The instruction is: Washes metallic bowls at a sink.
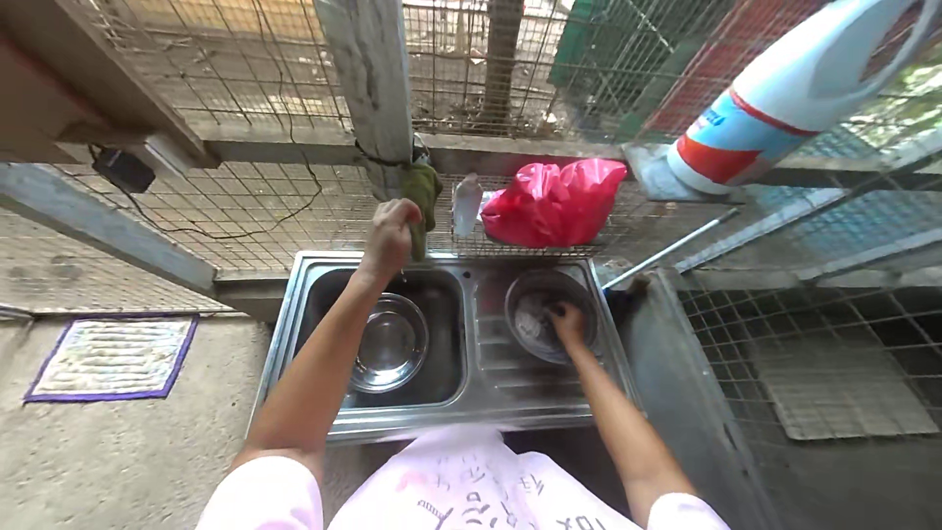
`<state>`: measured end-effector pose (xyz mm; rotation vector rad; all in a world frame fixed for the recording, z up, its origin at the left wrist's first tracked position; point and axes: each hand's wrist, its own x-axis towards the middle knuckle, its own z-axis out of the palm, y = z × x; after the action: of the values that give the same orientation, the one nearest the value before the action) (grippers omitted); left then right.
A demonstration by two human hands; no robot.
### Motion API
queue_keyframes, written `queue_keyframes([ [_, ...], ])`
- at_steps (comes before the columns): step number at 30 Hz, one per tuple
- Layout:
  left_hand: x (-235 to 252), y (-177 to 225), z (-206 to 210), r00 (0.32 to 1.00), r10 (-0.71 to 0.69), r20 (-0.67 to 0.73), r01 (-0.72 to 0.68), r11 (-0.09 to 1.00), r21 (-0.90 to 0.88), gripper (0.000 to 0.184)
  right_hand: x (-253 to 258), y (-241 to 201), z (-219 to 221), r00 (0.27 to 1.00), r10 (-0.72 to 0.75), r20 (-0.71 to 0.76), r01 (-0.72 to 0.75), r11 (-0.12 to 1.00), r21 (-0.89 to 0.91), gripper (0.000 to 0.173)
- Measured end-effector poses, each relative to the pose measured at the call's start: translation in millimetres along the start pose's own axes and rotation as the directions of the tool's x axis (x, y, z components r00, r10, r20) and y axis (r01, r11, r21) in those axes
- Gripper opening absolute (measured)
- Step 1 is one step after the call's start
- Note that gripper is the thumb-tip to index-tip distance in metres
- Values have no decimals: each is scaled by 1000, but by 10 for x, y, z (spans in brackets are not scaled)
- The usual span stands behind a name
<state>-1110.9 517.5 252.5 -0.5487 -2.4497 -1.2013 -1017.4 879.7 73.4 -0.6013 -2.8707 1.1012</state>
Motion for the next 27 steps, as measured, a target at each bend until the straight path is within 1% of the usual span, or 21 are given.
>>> queue_keyframes([
  [1, 4, 5, -3, 1000, -1, 2, 1, 1000, 4, 23, 24, 2, 1, 999, -24, -33, 22, 999, -37, 32],
  [2, 7, 13, -5, 1000, -7, 6, 7, 1000, 6, 23, 44, -2, 17, 999, -31, -15, 29, 994, -103, 33],
  [3, 7, 15, -4, 1000, -10, 10, 10, 1000, 3, 23, 65, 0, 55, 998, -8, 57, 19, 981, -195, 36],
  [5, 10, 8, -1, 1000, -7, 9, 7, 1000, 5, 23, 89, 21, 171, 969, 61, 240, 39, 919, -393, 55],
  [6, 18, 15, -6, 1000, -9, 10, 9, 1000, 10, 23, 88, 12, 210, 956, 74, 285, 66, 888, -454, 63],
  [7, 21, 27, -9, 1000, -13, 8, 12, 1000, 15, 23, 91, 10, 227, 949, 73, 306, 89, 870, -484, 67],
  [9, 6, 33, -13, 1000, -22, -5, 22, 999, 26, 23, 85, 17, 220, 946, 35, 322, 137, 858, -496, 65],
  [11, -9, 12, -17, 1000, -20, -5, 20, 999, 28, 23, 75, 37, 196, 952, 0, 306, 150, 872, -466, 53],
  [13, -4, 25, -7, 1000, -12, 15, 11, 999, 33, 22, 97, 38, 110, 961, 31, 276, 92, 903, -421, 42],
  [14, -4, 24, 4, 1000, -13, 16, 12, 999, 33, 22, 121, 41, 70, 965, 54, 256, 53, 918, -394, 40],
  [16, 3, -2, 24, 1000, -29, -3, 29, 999, 35, 21, 150, -28, -9, 979, 83, 187, -16, 943, -333, 37],
  [18, 2, -40, 40, 999, -48, -10, 48, 998, 31, 23, 129, -84, -20, 996, 38, 81, -15, 964, -267, 36],
  [19, 5, -48, 45, 998, -55, -13, 55, 998, 25, 24, 129, -72, 15, 998, 19, 57, -4, 968, -251, 37],
  [20, 12, -43, 46, 998, -61, -18, 62, 998, 20, 24, 120, -50, 62, 997, 14, 80, 7, 965, -261, 39],
  [22, 9, -14, 45, 997, -74, -24, 75, 997, 12, 24, 80, 48, 177, 977, 33, 209, 42, 938, -344, 50],
  [23, 1, -4, 48, 997, -76, -29, 76, 997, 8, 24, 56, 70, 213, 968, 44, 247, 57, 920, -389, 55],
  [24, -4, -3, 51, 997, -75, -37, 75, 997, 4, 24, 52, 62, 224, 965, 48, 257, 64, 910, -410, 56],
  [25, -9, -6, 53, 996, -75, -41, 75, 997, 2, 24, 59, 23, 207, 965, 56, 255, 53, 913, -404, 52],
  [27, -26, -25, 59, 996, -80, -39, 80, 997, 0, 24, 81, -63, 151, 970, 83, 229, -1, 942, -336, 39],
])
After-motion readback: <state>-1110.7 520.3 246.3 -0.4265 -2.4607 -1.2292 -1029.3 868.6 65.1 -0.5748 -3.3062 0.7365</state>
